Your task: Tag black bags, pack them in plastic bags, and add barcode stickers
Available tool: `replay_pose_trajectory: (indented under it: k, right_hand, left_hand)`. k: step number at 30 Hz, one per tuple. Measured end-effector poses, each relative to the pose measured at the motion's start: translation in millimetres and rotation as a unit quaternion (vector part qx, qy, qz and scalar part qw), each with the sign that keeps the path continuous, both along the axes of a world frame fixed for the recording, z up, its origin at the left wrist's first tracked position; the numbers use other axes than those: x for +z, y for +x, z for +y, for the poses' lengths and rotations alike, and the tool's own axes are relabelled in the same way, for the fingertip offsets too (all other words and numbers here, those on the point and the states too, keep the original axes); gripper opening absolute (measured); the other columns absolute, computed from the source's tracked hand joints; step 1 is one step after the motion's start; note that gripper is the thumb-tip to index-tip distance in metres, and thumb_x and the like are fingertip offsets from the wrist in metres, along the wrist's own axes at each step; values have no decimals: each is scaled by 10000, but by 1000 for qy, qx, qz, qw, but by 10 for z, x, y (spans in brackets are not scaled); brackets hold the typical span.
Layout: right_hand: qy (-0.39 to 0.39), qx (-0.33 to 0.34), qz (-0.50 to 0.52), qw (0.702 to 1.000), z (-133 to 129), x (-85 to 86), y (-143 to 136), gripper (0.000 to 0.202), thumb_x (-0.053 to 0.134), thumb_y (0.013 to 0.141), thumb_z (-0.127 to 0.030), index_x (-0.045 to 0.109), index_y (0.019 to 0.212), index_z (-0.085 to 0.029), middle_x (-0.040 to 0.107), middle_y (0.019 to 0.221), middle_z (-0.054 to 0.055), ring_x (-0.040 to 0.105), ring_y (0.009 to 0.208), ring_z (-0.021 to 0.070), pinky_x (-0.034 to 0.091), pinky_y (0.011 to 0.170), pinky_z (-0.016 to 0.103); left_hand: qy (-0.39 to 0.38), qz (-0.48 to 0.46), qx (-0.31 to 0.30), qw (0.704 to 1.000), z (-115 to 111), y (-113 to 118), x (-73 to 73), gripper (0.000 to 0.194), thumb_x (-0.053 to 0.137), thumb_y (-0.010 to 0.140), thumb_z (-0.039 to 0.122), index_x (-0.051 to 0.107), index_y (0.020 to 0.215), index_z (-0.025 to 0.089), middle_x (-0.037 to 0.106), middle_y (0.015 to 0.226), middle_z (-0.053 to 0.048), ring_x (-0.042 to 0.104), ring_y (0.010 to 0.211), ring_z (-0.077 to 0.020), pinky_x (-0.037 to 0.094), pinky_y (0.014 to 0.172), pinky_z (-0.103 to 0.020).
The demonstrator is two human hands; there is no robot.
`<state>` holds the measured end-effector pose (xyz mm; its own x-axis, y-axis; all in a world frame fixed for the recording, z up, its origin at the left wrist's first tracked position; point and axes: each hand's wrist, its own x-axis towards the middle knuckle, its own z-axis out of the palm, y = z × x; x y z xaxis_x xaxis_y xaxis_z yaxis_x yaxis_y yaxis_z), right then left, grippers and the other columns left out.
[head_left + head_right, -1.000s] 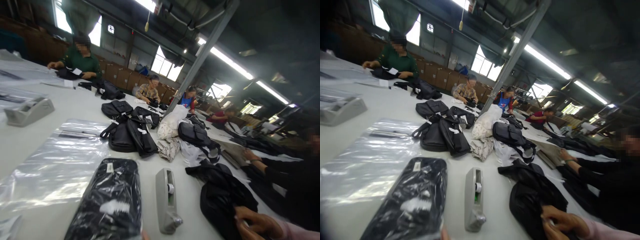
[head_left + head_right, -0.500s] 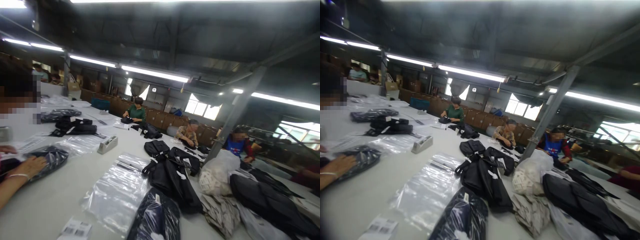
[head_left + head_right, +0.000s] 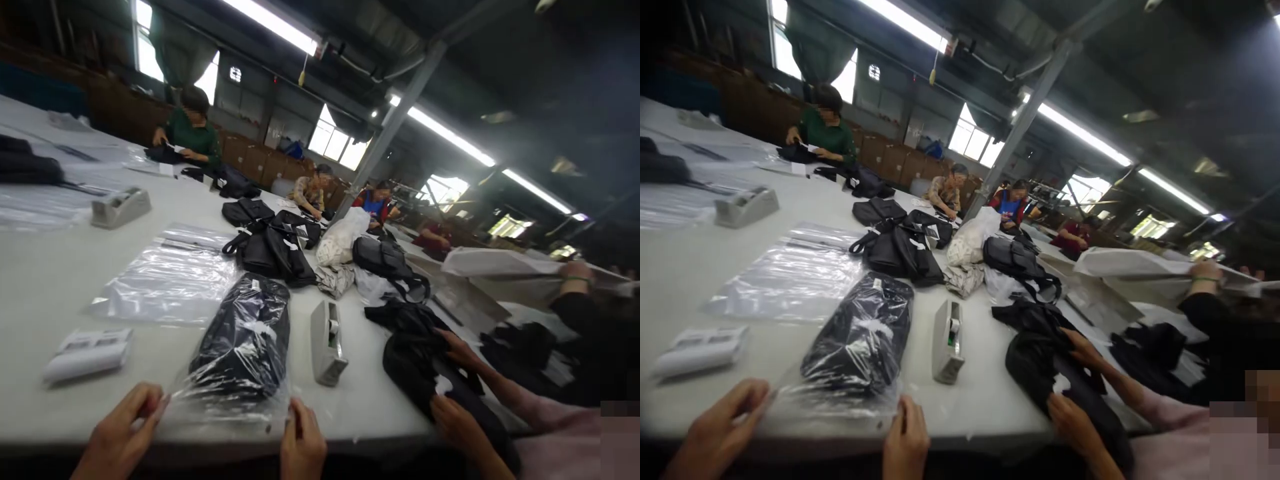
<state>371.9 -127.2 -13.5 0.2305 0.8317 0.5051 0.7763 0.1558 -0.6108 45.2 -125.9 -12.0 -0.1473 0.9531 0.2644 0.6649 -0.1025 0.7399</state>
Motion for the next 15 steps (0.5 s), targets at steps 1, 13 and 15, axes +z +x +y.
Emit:
replay_pose_trajectory:
  k: [1,13,15]
  right_hand:
    - [8,4,2,1000,-55,1,-1,335,434,968,-326,743,1003,-201,767,899,83,738,824,202,575,761,250]
    - [-13,-80,95,992,-595,-137,-109,260,574,861,-432,602,709,-222,665,646,0,613,550,151,484,596,228]
    - [-17,-85,105,991,-687,-192,-145,237,567,851,-403,567,690,-228,642,641,-6,593,549,147,468,597,232]
  left_hand:
    - [-8,1,1,1000,-44,-7,-28,286,502,889,483,470,729,248,552,705,47,570,662,-134,464,641,-191]
    - [-173,-36,46,983,-422,24,-235,403,490,806,627,457,667,249,469,541,75,510,512,-132,423,556,-218]
    - [-190,-57,34,980,-435,51,-222,360,492,803,614,525,750,260,539,547,75,570,516,-147,451,561,-221]
